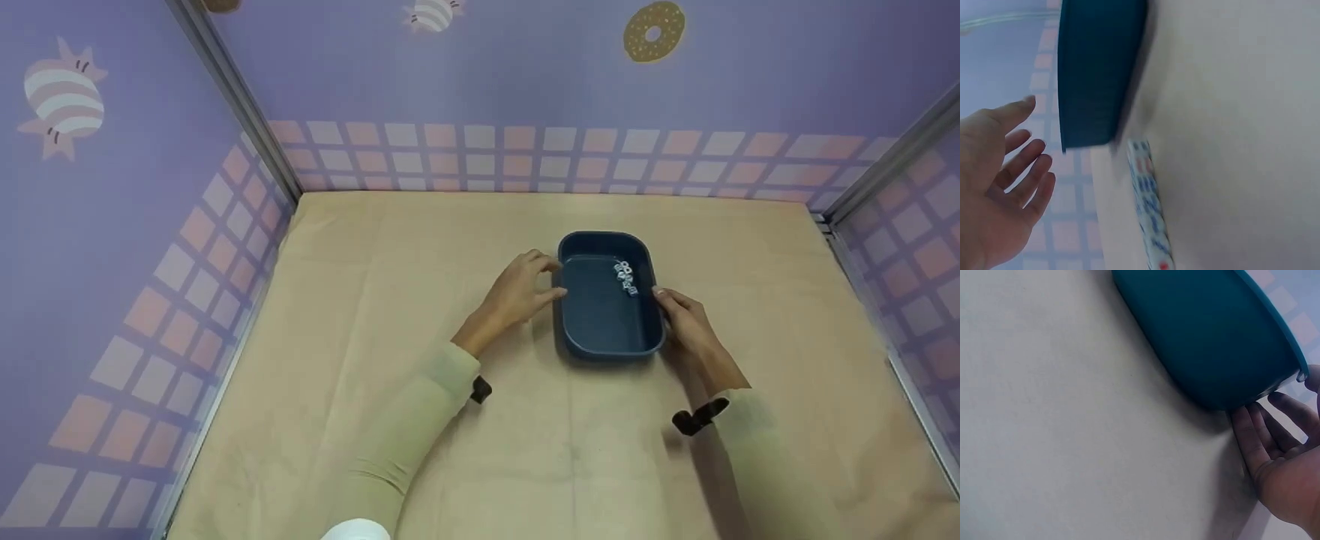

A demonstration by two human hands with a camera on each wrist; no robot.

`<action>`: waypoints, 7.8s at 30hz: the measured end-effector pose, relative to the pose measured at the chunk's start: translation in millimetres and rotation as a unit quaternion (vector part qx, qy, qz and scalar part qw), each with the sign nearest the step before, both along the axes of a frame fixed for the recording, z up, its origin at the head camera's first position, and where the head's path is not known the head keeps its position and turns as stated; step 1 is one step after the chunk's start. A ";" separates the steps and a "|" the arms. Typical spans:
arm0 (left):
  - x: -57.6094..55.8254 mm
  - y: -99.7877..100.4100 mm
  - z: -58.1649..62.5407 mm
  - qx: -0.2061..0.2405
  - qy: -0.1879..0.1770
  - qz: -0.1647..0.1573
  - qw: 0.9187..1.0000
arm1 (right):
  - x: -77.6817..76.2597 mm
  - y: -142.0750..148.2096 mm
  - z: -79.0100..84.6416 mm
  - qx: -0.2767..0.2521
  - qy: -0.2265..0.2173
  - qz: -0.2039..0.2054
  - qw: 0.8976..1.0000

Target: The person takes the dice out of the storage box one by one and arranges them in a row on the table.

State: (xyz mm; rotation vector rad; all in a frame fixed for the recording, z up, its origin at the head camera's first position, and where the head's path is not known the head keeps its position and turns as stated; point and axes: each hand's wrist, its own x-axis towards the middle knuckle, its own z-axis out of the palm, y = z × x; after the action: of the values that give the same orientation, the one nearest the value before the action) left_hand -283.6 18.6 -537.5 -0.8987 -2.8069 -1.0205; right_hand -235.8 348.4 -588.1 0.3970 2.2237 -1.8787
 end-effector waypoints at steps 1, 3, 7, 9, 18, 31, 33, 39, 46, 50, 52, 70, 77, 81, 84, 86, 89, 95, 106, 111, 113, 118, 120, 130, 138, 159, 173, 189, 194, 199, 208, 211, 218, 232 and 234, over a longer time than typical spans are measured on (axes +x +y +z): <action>0.3 9.0 1.7 0.001 0.002 0.000 1.000 | -0.2 0.0 0.4 0.009 0.001 0.001 1.000; 1.3 26.2 4.0 0.000 0.004 -0.001 1.000 | -0.9 0.7 0.5 0.020 0.007 0.004 1.000; 3.4 60.1 2.0 -0.001 0.002 0.002 1.000 | -1.2 0.6 4.2 0.051 0.023 0.017 0.998; 4.0 75.0 -1.2 -0.002 -0.001 0.005 1.000 | -1.7 0.5 3.4 0.059 0.036 0.021 0.997; 1.8 122.5 -13.5 0.033 -0.071 0.011 0.997 | 0.0 1.7 -2.6 0.063 0.054 0.025 0.996; -5.9 141.1 -37.3 -0.006 -0.099 -0.002 0.995 | 2.4 -3.0 13.3 0.052 0.025 0.023 0.998; -6.7 141.7 -37.5 -0.016 -0.102 -0.005 0.995 | 5.8 -7.8 23.9 0.049 0.021 0.024 0.998; -7.2 144.5 -39.6 -0.043 -0.098 -0.009 0.994 | 5.7 -9.7 26.6 0.047 0.013 0.018 0.999; -6.3 147.6 -41.7 -0.043 -0.074 -0.035 0.996 | -3.5 2.7 -0.6 0.060 0.032 0.013 0.998; -6.9 147.1 -43.9 -0.050 -0.075 -0.043 0.995 | -2.7 2.1 -2.9 0.065 0.044 0.010 0.997; -7.1 146.3 -45.5 -0.056 -0.072 -0.047 0.995 | -1.6 1.5 -3.3 0.067 0.043 0.009 0.997; -0.2 104.5 14.2 -0.016 0.010 -0.088 0.996 | 3.6 -1.3 10.2 0.047 0.023 0.024 0.998; -7.7 30.1 31.8 0.085 -0.022 -0.073 0.993 | 0.8 0.3 -1.3 0.042 0.022 0.010 0.999; -11.7 -19.2 26.2 0.083 -0.039 -0.037 0.995 | 2.4 -0.5 -2.6 0.048 0.028 0.010 0.998; -10.6 -52.1 18.7 0.064 -0.049 -0.018 0.997 | 2.4 -0.2 -1.5 0.041 0.029 0.010 0.999; -7.4 -71.3 12.6 0.042 -0.057 -0.010 0.997 | 2.1 0.5 -1.5 0.045 0.030 0.012 0.998; -0.8 -95.5 1.8 0.007 -0.065 0.004 0.998 | 0.9 1.3 -1.6 0.044 0.025 0.010 0.999; 9.3 -123.7 -20.5 -0.039 -0.082 0.024 0.996 | 3.0 -2.3 11.0 0.030 0.008 0.011 0.999; 10.5 -127.9 -44.0 -0.017 -0.096 0.007 0.995 | 9.9 -9.0 22.3 0.011 0.010 0.013 1.000; 9.4 -127.8 -50.1 -0.009 -0.102 0.007 0.995 | 2.0 -0.4 1.8 0.029 0.012 0.006 0.999; 9.2 -127.3 -51.1 -0.003 -0.102 0.009 0.995 | 0.7 1.4 -1.7 0.043 0.017 0.008 0.999; 9.2 -125.4 -51.7 0.004 -0.114 0.020 0.993 | 0.2 2.1 -3.5 0.037 0.017 0.011 0.999; 9.4 -125.1 -51.9 0.000 -0.118 0.024 0.993 | 0.1 2.1 -4.5 0.021 0.010 0.009 1.000; 10.6 -112.0 -41.4 -0.011 -0.113 0.008 0.993 | 0.6 -0.6 -2.7 0.000 0.009 -0.003 1.000; 7.3 -46.1 -16.9 0.053 -0.041 -0.017 0.998 | 1.2 1.7 -0.8 0.008 0.010 -0.007 1.000; 0.7 111.8 -13.4 0.082 -0.033 0.005 0.996 | 0.9 -0.6 2.9 0.021 0.013 0.009 1.000; -8.0 138.2 -34.5 0.003 -0.116 -0.006 0.993 | 0.2 2.8 1.1 0.049 0.018 0.015 0.999; -9.5 140.3 -43.9 -0.025 -0.081 -0.025 0.996 | 3.2 1.4 -2.7 0.058 0.036 0.012 0.998; -8.2 141.1 -44.5 -0.056 -0.074 -0.029 0.995 | 2.7 1.6 0.3 0.059 0.026 0.010 0.998; -6.6 142.0 -43.1 -0.075 -0.066 -0.019 0.995 | 2.4 -0.2 8.3 0.053 0.010 0.007 0.999; -8.9 132.5 -24.3 0.027 -0.028 -0.037 0.999 | 8.6 -7.2 25.0 0.045 0.023 0.023 0.998; -7.6 118.8 -5.4 0.062 -0.027 -0.064 0.996 | 6.5 -5.0 17.9 0.044 0.033 0.026 0.998; -9.1 62.9 30.2 0.068 -0.003 -0.090 0.994 | 1.9 1.3 -1.5 0.066 0.044 0.013 0.997; -20.4 -64.3 4.8 0.002 -0.031 -0.062 0.998 | 2.2 -1.6 -3.8 0.033 0.026 0.002 0.999; -19.7 -77.1 1.8 -0.016 -0.032 -0.054 0.998 | 1.7 -2.8 0.0 0.030 0.021 0.003 0.999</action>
State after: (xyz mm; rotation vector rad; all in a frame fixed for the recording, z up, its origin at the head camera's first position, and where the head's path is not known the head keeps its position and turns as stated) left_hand -303.4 -58.5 -535.7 -1.0506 -2.8630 -1.0382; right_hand -234.2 345.6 -588.1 0.3647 2.3110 -1.8364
